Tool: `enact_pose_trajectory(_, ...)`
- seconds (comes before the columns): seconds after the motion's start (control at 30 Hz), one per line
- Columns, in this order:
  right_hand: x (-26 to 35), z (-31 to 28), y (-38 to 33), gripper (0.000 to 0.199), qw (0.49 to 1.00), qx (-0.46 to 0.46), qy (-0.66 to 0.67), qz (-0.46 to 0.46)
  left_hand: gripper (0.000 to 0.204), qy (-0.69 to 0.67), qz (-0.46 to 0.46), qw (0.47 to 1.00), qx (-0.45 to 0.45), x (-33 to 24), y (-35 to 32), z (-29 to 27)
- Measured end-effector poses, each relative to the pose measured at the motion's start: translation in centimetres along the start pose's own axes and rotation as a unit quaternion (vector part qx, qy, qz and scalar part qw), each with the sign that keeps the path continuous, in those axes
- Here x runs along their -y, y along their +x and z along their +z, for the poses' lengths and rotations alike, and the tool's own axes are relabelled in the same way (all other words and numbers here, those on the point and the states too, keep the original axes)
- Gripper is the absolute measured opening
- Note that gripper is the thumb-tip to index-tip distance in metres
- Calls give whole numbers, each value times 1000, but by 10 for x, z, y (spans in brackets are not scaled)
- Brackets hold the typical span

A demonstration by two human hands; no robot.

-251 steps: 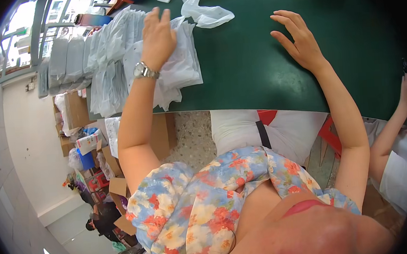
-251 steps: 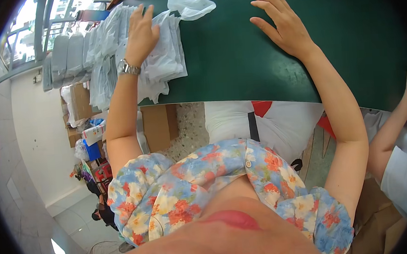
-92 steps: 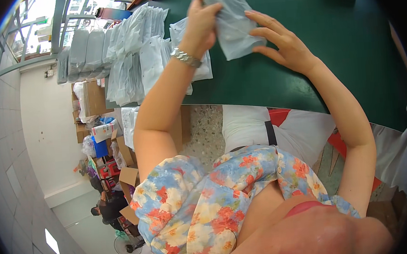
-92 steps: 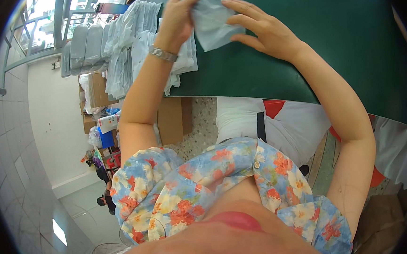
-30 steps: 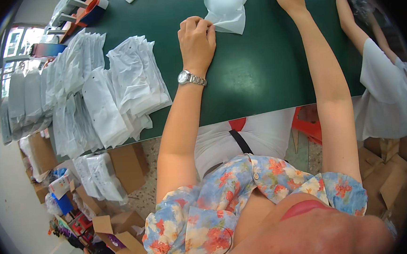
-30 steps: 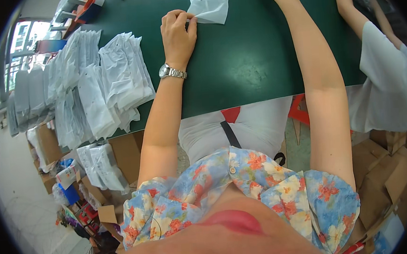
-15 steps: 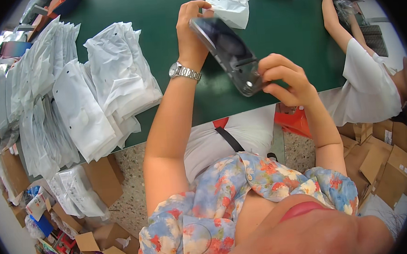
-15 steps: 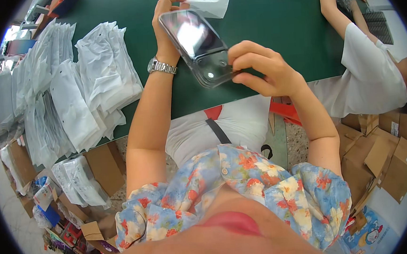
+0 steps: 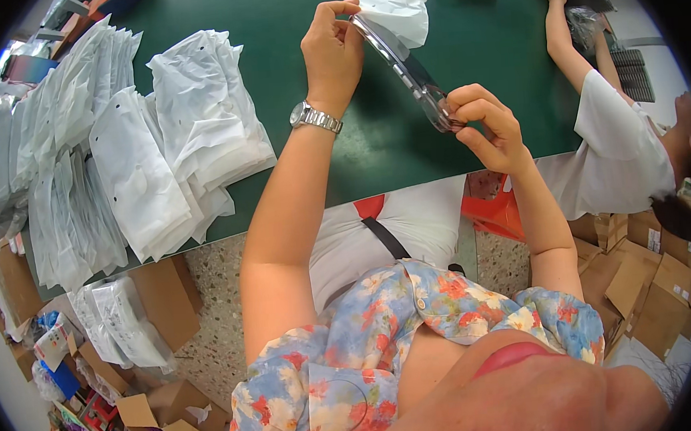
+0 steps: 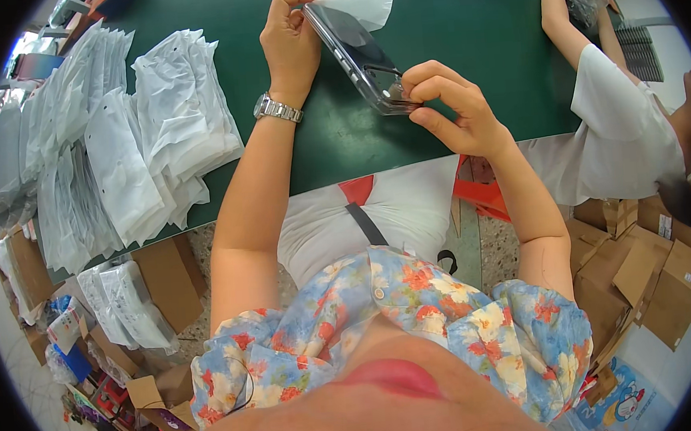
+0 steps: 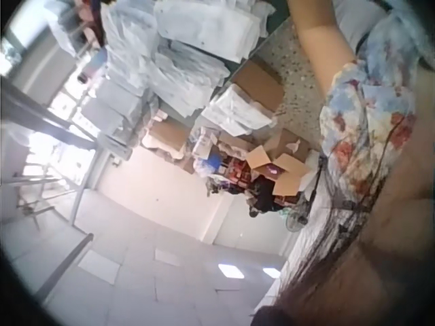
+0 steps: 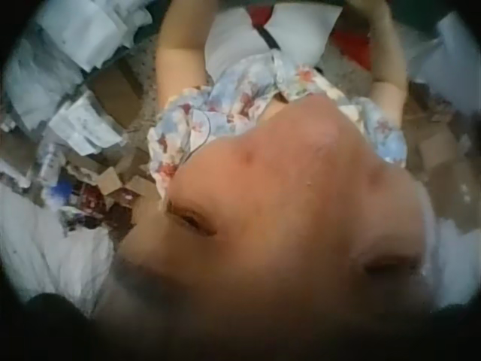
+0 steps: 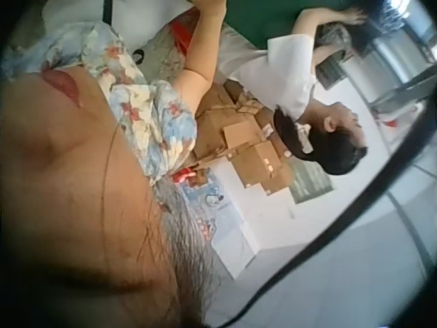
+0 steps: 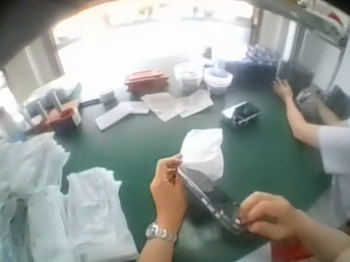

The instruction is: The person packs phone cases into individual plastic pouches, stacks the wrapped cases, and packs stacks of them into larger plastic bags by hand.

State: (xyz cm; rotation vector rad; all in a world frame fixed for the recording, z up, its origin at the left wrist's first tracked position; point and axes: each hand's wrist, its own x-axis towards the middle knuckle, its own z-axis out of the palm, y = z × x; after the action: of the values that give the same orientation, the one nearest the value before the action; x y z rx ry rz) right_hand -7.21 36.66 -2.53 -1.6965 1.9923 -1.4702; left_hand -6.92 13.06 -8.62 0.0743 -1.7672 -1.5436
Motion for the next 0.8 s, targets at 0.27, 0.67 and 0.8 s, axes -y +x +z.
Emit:
enact_pose_trajectory(0.27,3,-7,1,15,996,8,-90,17,10,-37,-15,998,-45,-6,0,1)
enact_pose_trajectory(0.67,-43,1,40,11,994,-27,-85,57,55,53,47,997,-33,-8,7,-4)
enact_pose_trajectory(0.8,-71,6,63,16,975,-53,-214,5,64,67,94,993,-28,3,9,-6)
